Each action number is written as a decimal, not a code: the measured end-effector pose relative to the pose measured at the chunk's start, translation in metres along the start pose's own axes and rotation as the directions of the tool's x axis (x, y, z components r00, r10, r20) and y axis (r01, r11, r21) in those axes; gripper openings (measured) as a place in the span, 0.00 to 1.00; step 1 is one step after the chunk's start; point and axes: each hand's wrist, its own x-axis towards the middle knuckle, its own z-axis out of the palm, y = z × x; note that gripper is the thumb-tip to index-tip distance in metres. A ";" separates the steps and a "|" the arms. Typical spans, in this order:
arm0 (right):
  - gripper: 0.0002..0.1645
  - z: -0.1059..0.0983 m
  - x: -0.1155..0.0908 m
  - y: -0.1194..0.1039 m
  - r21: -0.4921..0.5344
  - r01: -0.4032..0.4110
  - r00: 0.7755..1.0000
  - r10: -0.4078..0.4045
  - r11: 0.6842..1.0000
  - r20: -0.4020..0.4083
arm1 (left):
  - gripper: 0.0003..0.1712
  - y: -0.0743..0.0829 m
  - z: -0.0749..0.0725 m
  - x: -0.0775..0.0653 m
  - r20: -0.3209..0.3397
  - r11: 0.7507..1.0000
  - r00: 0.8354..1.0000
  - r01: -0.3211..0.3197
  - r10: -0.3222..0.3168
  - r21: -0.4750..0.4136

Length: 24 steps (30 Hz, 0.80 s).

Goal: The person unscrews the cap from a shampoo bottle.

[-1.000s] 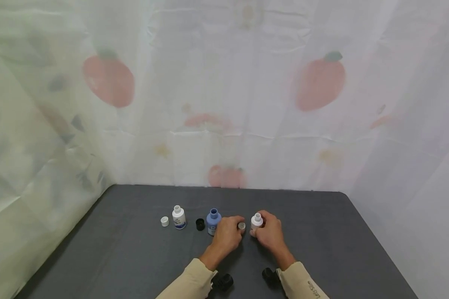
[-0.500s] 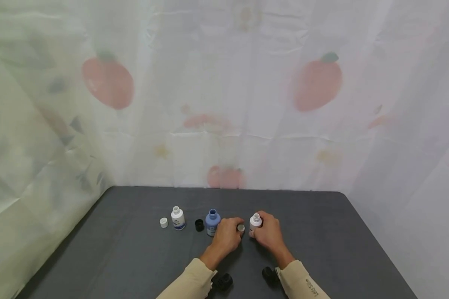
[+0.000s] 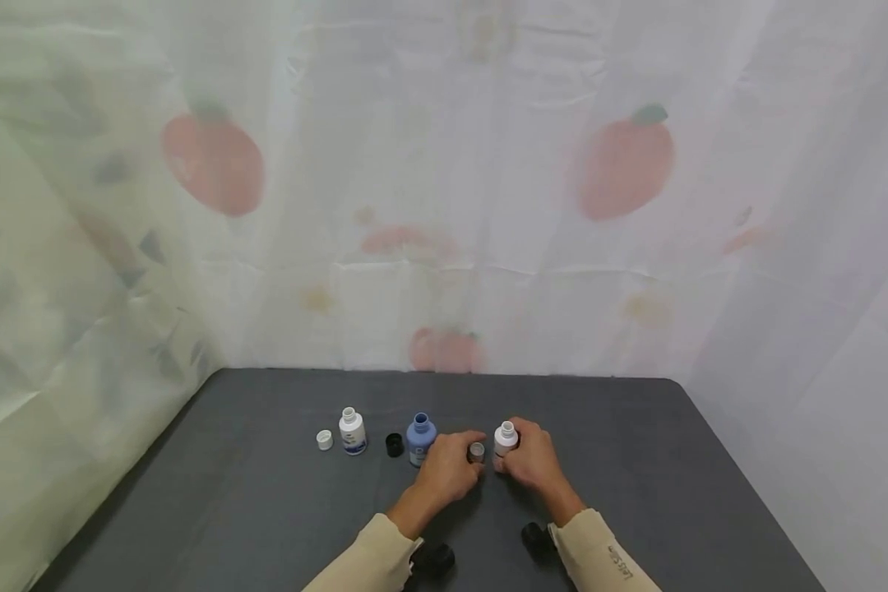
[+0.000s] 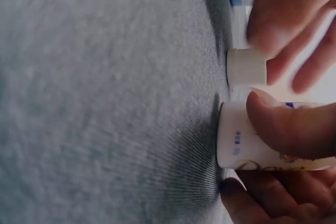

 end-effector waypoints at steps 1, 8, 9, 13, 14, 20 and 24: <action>0.24 0.000 0.000 0.000 -0.005 0.001 1.000 -0.001 1.000 0.013 | 0.24 0.002 -0.005 -0.002 0.027 1.000 1.000 0.000 0.001 -0.022; 0.47 -0.014 -0.003 0.000 -0.008 -0.016 0.989 0.017 1.000 0.150 | 0.20 0.011 -0.060 -0.028 0.013 0.986 0.993 -0.114 0.117 -0.124; 0.51 -0.017 -0.003 -0.001 -0.011 -0.025 0.985 0.027 1.000 0.168 | 0.19 0.011 -0.069 -0.031 -0.020 0.983 0.990 -0.141 0.139 -0.114; 0.57 -0.027 -0.005 -0.009 -0.051 0.004 0.978 0.007 0.999 0.210 | 0.19 0.006 -0.102 -0.038 -0.143 0.981 0.972 -0.192 0.184 -0.038; 0.57 -0.028 -0.005 -0.011 -0.070 0.019 0.978 -0.004 0.997 0.208 | 0.20 0.005 -0.109 -0.038 -0.165 0.981 0.968 -0.192 0.189 -0.002; 0.55 -0.035 -0.007 -0.028 -0.231 0.126 0.986 -0.096 0.965 0.135 | 0.41 -0.007 -0.133 -0.031 -0.121 0.954 0.990 -0.027 0.066 0.300; 0.56 -0.034 -0.006 -0.041 -0.281 0.137 0.987 -0.107 0.950 0.120 | 0.50 -0.020 -0.139 -0.024 -0.053 0.905 0.994 0.113 -0.100 0.411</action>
